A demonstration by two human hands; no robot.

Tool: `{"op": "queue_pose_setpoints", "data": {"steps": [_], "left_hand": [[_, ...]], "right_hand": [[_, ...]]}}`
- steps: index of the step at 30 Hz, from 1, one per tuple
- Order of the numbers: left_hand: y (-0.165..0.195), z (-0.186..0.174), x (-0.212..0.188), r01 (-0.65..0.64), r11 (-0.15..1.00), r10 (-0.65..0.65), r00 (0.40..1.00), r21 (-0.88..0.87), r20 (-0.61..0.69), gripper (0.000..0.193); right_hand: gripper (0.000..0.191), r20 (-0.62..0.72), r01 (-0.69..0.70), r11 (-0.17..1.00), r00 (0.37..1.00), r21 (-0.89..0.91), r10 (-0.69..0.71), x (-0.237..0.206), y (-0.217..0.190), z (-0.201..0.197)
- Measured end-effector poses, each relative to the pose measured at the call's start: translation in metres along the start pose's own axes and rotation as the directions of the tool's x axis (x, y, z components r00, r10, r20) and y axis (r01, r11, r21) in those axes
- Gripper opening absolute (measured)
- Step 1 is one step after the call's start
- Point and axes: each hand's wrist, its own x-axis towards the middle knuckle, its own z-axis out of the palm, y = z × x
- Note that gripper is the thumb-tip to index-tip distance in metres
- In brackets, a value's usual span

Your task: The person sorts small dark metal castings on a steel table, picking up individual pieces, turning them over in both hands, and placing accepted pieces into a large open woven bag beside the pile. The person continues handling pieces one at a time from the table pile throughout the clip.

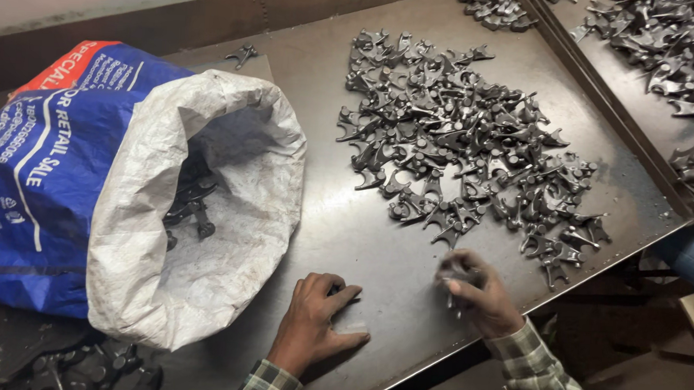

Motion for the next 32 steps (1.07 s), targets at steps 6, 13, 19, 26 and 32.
{"op": "queue_pose_setpoints", "data": {"steps": [6,13,19,26,32], "left_hand": [[0.004,0.002,0.002,0.089,0.996,-0.089,0.995,0.005,0.05,0.076],[0.002,-0.001,-0.001,0.035,0.999,-0.035,0.999,-0.008,0.018,0.07],[0.001,-0.001,0.001,0.022,1.0,-0.022,1.0,0.004,0.02,0.071],[0.003,-0.005,-0.001,-0.053,0.999,0.053,0.998,0.011,-0.039,0.069],[0.003,-0.005,-0.001,0.006,1.0,-0.006,1.0,-0.006,0.003,0.069]], "right_hand": [[0.05,0.198,0.207,-0.038,0.85,-0.978,-0.488,0.036,-0.035,-0.028],[0.031,0.203,0.285,0.153,0.891,-0.946,-0.406,0.03,-0.042,-0.007],[0.034,0.23,0.349,0.434,0.925,-0.83,-0.303,0.003,-0.02,0.04],[0.032,0.344,0.453,0.395,0.884,-0.799,-0.318,-0.015,-0.026,0.091],[0.032,0.359,0.441,0.382,0.894,-0.812,-0.269,-0.014,-0.025,0.103]]}}
